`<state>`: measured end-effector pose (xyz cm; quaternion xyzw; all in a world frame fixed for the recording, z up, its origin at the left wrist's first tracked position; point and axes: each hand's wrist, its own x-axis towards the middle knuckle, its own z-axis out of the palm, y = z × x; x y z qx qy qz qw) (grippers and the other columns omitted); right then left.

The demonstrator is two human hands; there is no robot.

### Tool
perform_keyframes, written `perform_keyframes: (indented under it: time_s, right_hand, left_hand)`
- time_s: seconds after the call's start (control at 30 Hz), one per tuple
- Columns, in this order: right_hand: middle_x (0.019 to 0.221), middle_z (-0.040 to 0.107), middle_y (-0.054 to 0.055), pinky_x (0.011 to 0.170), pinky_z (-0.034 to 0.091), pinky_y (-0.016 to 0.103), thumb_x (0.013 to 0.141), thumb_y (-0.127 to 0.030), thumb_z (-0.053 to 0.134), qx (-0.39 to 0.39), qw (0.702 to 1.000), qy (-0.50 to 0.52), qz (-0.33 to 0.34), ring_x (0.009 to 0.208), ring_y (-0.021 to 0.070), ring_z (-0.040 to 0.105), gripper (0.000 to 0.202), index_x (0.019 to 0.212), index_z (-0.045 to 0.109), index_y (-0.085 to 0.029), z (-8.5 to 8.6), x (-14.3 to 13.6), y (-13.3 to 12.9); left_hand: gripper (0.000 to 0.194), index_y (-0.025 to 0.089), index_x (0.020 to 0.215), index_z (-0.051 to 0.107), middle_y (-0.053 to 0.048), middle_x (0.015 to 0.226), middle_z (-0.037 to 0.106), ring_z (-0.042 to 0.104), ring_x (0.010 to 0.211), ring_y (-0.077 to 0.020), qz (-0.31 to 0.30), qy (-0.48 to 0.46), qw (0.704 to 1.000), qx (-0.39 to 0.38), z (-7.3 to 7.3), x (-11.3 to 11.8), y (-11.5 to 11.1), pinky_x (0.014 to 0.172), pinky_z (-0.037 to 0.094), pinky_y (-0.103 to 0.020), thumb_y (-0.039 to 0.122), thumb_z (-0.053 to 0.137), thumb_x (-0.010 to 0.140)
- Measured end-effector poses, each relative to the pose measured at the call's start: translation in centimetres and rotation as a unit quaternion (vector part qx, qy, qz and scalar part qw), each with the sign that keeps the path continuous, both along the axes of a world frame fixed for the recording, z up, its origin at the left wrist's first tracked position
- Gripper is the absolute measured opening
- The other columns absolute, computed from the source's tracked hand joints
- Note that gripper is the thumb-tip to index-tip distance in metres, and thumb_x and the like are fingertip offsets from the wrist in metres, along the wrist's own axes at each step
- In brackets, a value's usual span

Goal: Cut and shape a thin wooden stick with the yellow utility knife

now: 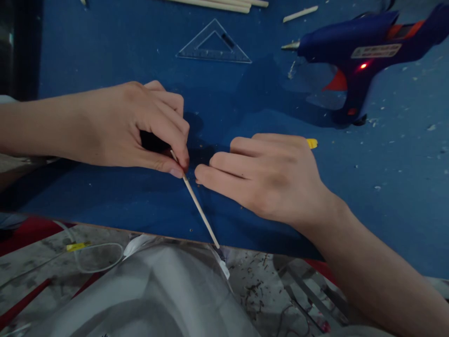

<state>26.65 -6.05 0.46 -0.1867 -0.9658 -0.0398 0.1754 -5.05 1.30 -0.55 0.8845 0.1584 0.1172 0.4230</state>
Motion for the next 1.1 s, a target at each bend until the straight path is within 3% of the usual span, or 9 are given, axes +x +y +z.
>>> perform_keyframes:
  time_s: [0.1, 0.23, 0.33, 0.43, 0.57, 0.73, 0.97, 1.1]
  right_hand:
    - [0.086, 0.081, -0.007, 0.064, 0.046, 0.037, 0.125, -0.015, 0.079, 0.005, 1.0, -0.004, 0.0, 0.078, 0.0155, 0.07, 0.016, 0.113, 0.082, -0.024, 0.0, -0.1, -0.1]
    - [0.087, 0.08, -0.007, 0.064, 0.047, 0.039, 0.13, -0.025, 0.076, 0.005, 1.0, -0.012, 0.004, 0.079, 0.0164, 0.069, 0.023, 0.108, 0.08, -0.025, 0.2, 0.1, 0.0]
    - [0.089, 0.08, -0.006, 0.065, 0.044, 0.039, 0.131, -0.023, 0.074, -0.008, 1.0, -0.027, 0.015, 0.081, 0.016, 0.069, 0.023, 0.109, 0.08, -0.025, 0.5, 0.3, 0.4]
    - [0.091, 0.08, -0.006, 0.066, 0.041, 0.038, 0.132, -0.021, 0.069, -0.023, 0.999, -0.03, 0.025, 0.082, 0.0151, 0.068, 0.022, 0.115, 0.082, -0.026, 0.4, 0.5, 0.7]
    - [0.095, 0.083, -0.007, 0.067, 0.042, 0.037, 0.131, -0.024, 0.072, -0.016, 0.999, -0.033, 0.027, 0.083, 0.014, 0.068, 0.019, 0.117, 0.084, -0.028, 0.1, 0.2, 0.5]
    - [0.095, 0.084, -0.006, 0.068, 0.043, 0.035, 0.124, -0.013, 0.078, -0.002, 0.998, -0.05, 0.029, 0.082, 0.0152, 0.062, 0.02, 0.109, 0.081, -0.025, 0.7, -0.7, 0.0]
    - [0.094, 0.083, -0.007, 0.068, 0.043, 0.037, 0.129, -0.022, 0.073, -0.028, 0.997, -0.076, 0.015, 0.081, 0.0143, 0.065, 0.022, 0.111, 0.083, -0.029, 1.5, 0.1, 0.2]
    - [0.093, 0.082, -0.007, 0.067, 0.042, 0.038, 0.132, -0.024, 0.065, -0.046, 0.996, -0.069, 0.022, 0.081, 0.0145, 0.07, 0.027, 0.116, 0.085, -0.03, 1.4, 0.4, 0.6]
  left_hand:
    - [0.036, 0.039, 0.114, 0.1, 0.01, 0.104, 0.094, 0.07, 0.103, -0.0217, 0.001, 0.007, 1.0, -0.004, -0.2, -0.1, 0.0, 0.117, 0.034, -0.047, 0.063, 0.079, 0.131]
    - [0.04, 0.04, 0.11, 0.098, 0.013, 0.098, 0.091, 0.065, 0.103, -0.0224, -0.014, 0.01, 1.0, -0.003, -0.5, 0.1, 0.0, 0.107, 0.03, -0.046, 0.066, 0.077, 0.132]
    - [0.031, 0.042, 0.11, 0.098, 0.016, 0.095, 0.09, 0.063, 0.103, -0.0215, -0.022, 0.004, 1.0, -0.003, -0.6, 0.3, 0.0, 0.103, 0.029, -0.046, 0.062, 0.084, 0.13]
    - [0.023, 0.043, 0.112, 0.099, 0.016, 0.095, 0.089, 0.063, 0.103, -0.0214, -0.021, 0.002, 1.0, -0.003, -0.6, 0.4, 0.0, 0.103, 0.028, -0.045, 0.058, 0.09, 0.127]
    - [0.031, 0.039, 0.111, 0.099, 0.012, 0.094, 0.089, 0.064, 0.106, -0.0235, -0.016, 0.007, 1.0, -0.001, -0.4, 0.5, 0.0, 0.106, 0.028, -0.046, 0.056, 0.083, 0.131]
    - [0.036, 0.037, 0.103, 0.097, 0.01, 0.092, 0.089, 0.066, 0.111, -0.0252, -0.016, 0.015, 1.0, -0.002, -0.4, 0.5, 0.0, 0.108, 0.029, -0.048, 0.056, 0.083, 0.13]
    - [0.035, 0.039, 0.106, 0.099, 0.011, 0.098, 0.092, 0.065, 0.109, -0.0238, -0.004, 0.022, 1.0, -0.012, -0.3, 0.8, -0.2, 0.111, 0.029, -0.048, 0.053, 0.078, 0.13]
    - [0.021, 0.042, 0.111, 0.101, 0.01, 0.102, 0.094, 0.066, 0.111, -0.025, -0.007, 0.02, 1.0, -0.021, -0.3, 1.1, -0.3, 0.113, 0.029, -0.048, 0.045, 0.087, 0.126]
